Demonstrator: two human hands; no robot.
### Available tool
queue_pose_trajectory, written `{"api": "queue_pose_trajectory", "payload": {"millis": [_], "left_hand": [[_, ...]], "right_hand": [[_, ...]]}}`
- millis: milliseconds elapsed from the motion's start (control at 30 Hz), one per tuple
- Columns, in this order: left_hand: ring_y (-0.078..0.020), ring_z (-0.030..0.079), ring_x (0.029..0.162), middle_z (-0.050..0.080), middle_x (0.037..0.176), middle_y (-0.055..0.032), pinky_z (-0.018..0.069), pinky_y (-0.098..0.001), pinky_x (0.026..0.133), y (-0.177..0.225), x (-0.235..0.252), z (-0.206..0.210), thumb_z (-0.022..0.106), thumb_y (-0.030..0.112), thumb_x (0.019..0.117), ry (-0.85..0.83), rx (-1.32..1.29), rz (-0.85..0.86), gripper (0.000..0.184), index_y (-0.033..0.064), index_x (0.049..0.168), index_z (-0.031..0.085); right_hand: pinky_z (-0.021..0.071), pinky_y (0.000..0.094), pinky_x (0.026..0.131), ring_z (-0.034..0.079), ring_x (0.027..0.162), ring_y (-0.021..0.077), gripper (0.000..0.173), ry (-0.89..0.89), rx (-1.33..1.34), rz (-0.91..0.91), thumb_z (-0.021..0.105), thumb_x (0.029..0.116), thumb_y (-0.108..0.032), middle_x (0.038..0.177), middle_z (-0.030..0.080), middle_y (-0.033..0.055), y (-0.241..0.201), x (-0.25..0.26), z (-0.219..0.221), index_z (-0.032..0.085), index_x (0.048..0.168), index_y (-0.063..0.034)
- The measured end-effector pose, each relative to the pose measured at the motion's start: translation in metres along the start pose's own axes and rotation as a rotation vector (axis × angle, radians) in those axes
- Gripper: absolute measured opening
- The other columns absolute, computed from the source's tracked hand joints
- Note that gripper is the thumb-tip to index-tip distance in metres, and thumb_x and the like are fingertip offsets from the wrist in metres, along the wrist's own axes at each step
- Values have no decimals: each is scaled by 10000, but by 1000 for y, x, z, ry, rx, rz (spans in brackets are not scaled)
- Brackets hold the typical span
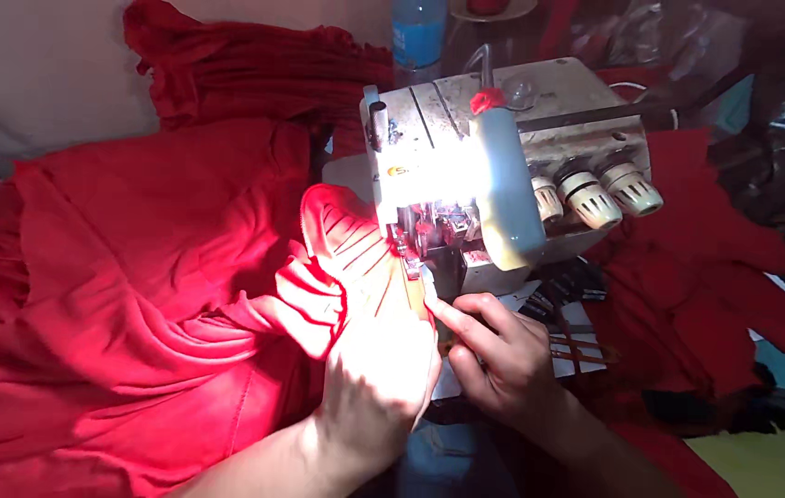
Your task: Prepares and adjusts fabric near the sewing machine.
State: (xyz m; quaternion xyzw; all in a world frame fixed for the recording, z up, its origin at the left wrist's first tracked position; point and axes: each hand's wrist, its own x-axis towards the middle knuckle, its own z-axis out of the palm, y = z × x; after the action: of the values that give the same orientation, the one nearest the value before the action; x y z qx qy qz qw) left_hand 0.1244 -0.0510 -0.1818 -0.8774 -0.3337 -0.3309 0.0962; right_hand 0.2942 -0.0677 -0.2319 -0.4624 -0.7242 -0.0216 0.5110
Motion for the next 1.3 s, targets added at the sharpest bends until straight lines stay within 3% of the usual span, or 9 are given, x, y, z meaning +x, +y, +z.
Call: {"api": "queue_pose_trajectory", "payload": {"millis": [233, 433, 533, 700, 900, 1000, 1100, 1167, 1300], "left_hand": [[-128, 596, 702, 612, 713, -31, 479, -285, 672, -43, 21, 9, 613, 187, 902, -83, -229, -194, 218, 67, 750, 715], [-240, 706, 992, 742, 1027, -136, 545, -398, 917, -58, 17, 1, 638, 164, 957, -115, -191, -310, 226, 0, 1042, 769], [-171, 661, 761, 678, 808, -101, 545, -298, 714, -32, -15, -13, 616, 136, 942, 39, -91, -390, 199, 7, 872, 751], [-182, 687, 752, 686, 768, -119, 567, -259, 729, 35, -52, 8, 603, 71, 853, 60, -264, -296, 151, -13, 815, 723], [-248, 673, 963, 724, 982, -127, 529, -358, 888, 31, -42, 17, 589, 226, 972, 63, -177, -189, 284, 54, 1089, 783], [-297, 685, 943, 708, 969, -212, 541, -397, 852, -4, -27, -15, 604, 204, 924, 238, 0, -297, 262, -35, 974, 698], [-380, 664, 939, 655, 1054, -269, 542, -537, 835, -40, 2, -35, 682, 166, 945, 10, -37, -649, 504, -136, 1300, 492], [-452, 665, 1009, 665, 1082, -300, 511, -637, 886, -61, 14, -29, 689, 152, 956, -170, -131, -781, 565, -140, 1378, 452], [-191, 646, 952, 650, 1113, -167, 549, -390, 842, -64, 4, -60, 629, 169, 992, -20, -511, -857, 553, -7, 1467, 408]], "right_hand": [[443, 213, 548, 589, 661, 107, 351, 16, -4, 103, 483, 936, -134, 881, 700, 113, -6, -8, -8, 763, 1115, -22], [436, 138, 548, 539, 606, 20, 290, 58, 121, 191, 550, 964, -174, 786, 672, 66, -26, -8, -3, 741, 1045, 27], [499, 120, 572, 586, 609, -12, 218, 97, 289, 274, 603, 970, -157, 765, 677, 55, -37, -8, 10, 696, 916, 33], [568, 164, 647, 665, 718, 1, 153, 152, 515, 461, 669, 884, -66, 844, 688, 17, -39, -14, 33, 557, 960, 5], [517, 183, 581, 613, 609, 17, 114, 205, 206, 598, 637, 874, -59, 728, 643, 18, -5, -8, 27, 555, 943, -21], [539, 218, 591, 657, 662, 94, 165, 193, 68, 502, 661, 888, -96, 834, 695, 95, -21, -12, 18, 641, 993, 30], [574, 314, 716, 686, 808, 208, 164, 259, 25, 298, 676, 878, -99, 927, 702, 164, -44, 3, 23, 697, 943, 50], [572, 442, 828, 700, 950, 296, 141, 214, -23, 199, 678, 879, -110, 972, 718, 170, -60, 26, 40, 737, 913, 13], [506, 544, 889, 655, 1062, 359, 265, -120, 32, 295, 668, 918, -55, 1061, 702, 192, -84, 63, 56, 723, 1175, -22]]}}
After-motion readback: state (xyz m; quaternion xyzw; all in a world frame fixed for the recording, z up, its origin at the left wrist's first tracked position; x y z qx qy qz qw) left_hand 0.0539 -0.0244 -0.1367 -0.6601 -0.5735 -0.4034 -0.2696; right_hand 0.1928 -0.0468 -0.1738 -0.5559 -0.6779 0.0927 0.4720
